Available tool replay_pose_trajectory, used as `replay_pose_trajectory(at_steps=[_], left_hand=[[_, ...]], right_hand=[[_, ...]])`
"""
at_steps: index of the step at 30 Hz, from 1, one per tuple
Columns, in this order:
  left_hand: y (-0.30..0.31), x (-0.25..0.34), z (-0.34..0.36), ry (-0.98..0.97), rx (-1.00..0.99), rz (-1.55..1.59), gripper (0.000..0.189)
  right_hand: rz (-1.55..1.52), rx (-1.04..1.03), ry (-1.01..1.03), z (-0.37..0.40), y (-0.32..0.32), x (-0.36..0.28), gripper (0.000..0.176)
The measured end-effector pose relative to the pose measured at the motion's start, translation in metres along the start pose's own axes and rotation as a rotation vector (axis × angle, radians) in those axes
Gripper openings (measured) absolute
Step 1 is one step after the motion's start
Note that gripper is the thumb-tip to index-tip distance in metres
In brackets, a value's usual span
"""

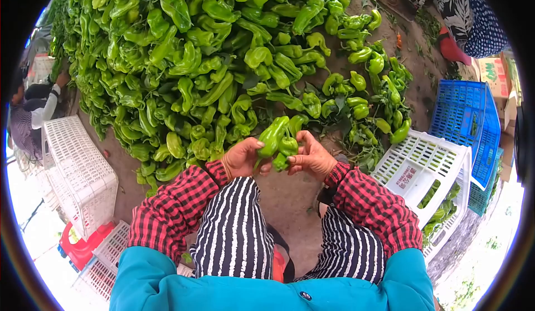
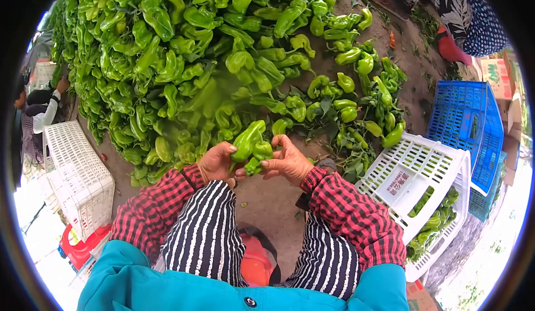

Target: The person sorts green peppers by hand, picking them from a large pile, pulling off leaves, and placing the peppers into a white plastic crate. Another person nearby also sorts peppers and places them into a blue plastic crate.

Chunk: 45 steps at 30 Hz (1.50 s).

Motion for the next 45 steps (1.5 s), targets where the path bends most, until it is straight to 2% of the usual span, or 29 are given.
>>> replay_pose_trajectory(at_steps=[2, 3, 5, 7, 9, 11, 12, 13, 14, 15, 16, 17, 18, 19, 21, 22, 25, 27, 29, 30, 33, 34, 35, 37, 39, 41, 42, 44, 45], left_hand=[[-0.008, -0.007, 0.002, 0.09, -0.04, 0.036, 0.04], [-0.015, -0.012, 0.005, 0.157, -0.072, 0.072, 0.041], [-0.019, -0.023, 0.006, 0.256, -0.238, 0.121, 0.041], [-0.011, -0.036, 0.002, 0.41, -0.25, 0.08, 0.041], [-0.005, -0.037, 0.0, 0.425, -0.2, -0.077, 0.039], [0.01, -0.026, -0.009, 0.332, -0.096, -0.319, 0.037], [0.0, -0.004, -0.002, 0.215, 0.108, -0.487, 0.038], [0.011, 0.019, -0.004, 0.095, 0.166, -0.642, 0.038], [0.02, 0.057, -0.001, -0.282, 0.401, -0.938, 0.039], [0.024, 0.093, 0.016, -0.543, 0.762, -1.464, 0.039], [0.037, 0.114, 0.029, -0.8, 1.01, -1.681, 0.041], [0.069, 0.131, 0.022, -0.697, 1.077, -1.817, 0.047], [0.068, 0.135, 0.025, -0.575, 1.269, -1.957, 0.054], [0.064, 0.138, 0.024, -0.576, 1.266, -1.957, 0.054], [0.051, 0.144, 0.018, -0.487, 1.432, -2.171, 0.059], [0.052, 0.151, 0.014, -0.386, 1.509, -2.143, 0.055], [0.053, 0.162, 0.014, -0.322, 1.482, -2.153, 0.053], [0.047, 0.155, 0.018, -0.404, 1.468, -2.171, 0.053], [0.054, 0.143, 0.013, -0.296, 1.339, -2.162, 0.05], [0.06, 0.146, 0.013, -0.373, 1.353, -2.131, 0.047], [0.056, 0.147, 0.019, -0.353, 1.301, -2.077, 0.045], [0.049, 0.144, 0.015, -0.234, 1.233, -2.156, 0.041], [0.041, 0.139, 0.018, -0.242, 1.241, -2.151, 0.041], [-0.004, 0.106, 0.019, -0.726, 0.899, -2.409, 0.039], [-0.028, 0.078, 0.011, -0.744, 0.735, -2.353, 0.042], [-0.023, 0.056, -0.005, -0.719, 0.487, -1.839, 0.048], [-0.025, 0.052, -0.008, -0.722, 0.486, -1.836, 0.048], [-0.031, 0.029, -0.024, -0.504, 0.117, -1.776, 0.043], [-0.029, 0.029, -0.024, -0.506, 0.116, -1.775, 0.043]], right_hand=[[-0.051, -0.063, -0.03, 0.001, -0.006, 0.008, 0.079], [-0.051, -0.072, -0.028, 0.001, -0.011, 0.009, 0.079], [-0.455, -0.206, -0.053, 0.002, -0.031, 0.008, 0.081], [-0.505, -0.181, -0.059, -0.003, -0.02, 0.016, 0.073], [-0.663, -0.195, -0.073, -0.008, -0.019, 0.012, 0.069], [-0.585, -0.128, -0.047, -0.008, -0.011, 0.011, 0.065], [-0.592, -0.018, -0.002, -0.008, 0.0, 0.007, 0.062], [-0.598, 0.094, 0.042, -0.005, 0.013, 0.005, 0.059], [-0.607, 0.1, 0.074, 0.002, 0.014, -0.004, 0.054], [-0.607, 0.101, 0.075, 0.006, 0.02, -0.006, 0.054], [-0.64, 0.041, 0.051, 0.01, 0.023, -0.006, 0.055], [-0.67, -0.02, 0.026, 0.012, 0.022, -0.006, 0.055], [-0.651, -0.033, 0.006, 0.014, 0.017, -0.007, 0.056], [-0.65, -0.031, 0.007, 0.012, 0.018, -0.006, 0.056], [-0.568, -0.062, -0.054, 0.01, 0.017, 0.003, 0.056], [-0.54, -0.105, -0.052, 0.009, 0.015, 0.004, 0.056], [-0.52, -0.178, -0.082, 0.019, 0.009, 0.0, 0.058], [-0.518, -0.195, -0.064, 0.025, 0.01, -0.003, 0.059], [-0.541, -0.187, -0.091, 0.029, 0.01, 0.001, 0.058], [-0.499, -0.186, -0.108, 0.028, 0.012, 0.003, 0.058], [-0.478, -0.242, -0.114, 0.025, 0.012, 0.015, 0.056], [-0.456, -0.222, -0.114, 0.026, 0.01, 0.014, 0.056], [-0.447, -0.226, -0.116, 0.027, 0.007, 0.01, 0.056], [-0.362, -0.152, -0.055, 0.027, 0.01, 0.004, 0.054], [-0.354, -0.128, -0.034, 0.024, 0.005, 0.0, 0.054], [-0.27, -0.175, 0.045, 0.017, -0.003, -0.007, 0.052], [-0.246, -0.206, 0.055, 0.016, -0.01, -0.011, 0.051], [-0.238, -0.262, 0.021, 0.013, -0.013, -0.011, 0.051], [-0.233, -0.321, -0.014, 0.011, -0.016, -0.008, 0.051]])
Point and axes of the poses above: each hand's wrist, its own z-axis away from the middle knuckle, its own y-axis out of the back of the hand, x = y × z, the point moved 7 cm from there along -z, towards the middle knuckle, and after that the axes turned 4 degrees about -x, right-handed, at the moved point
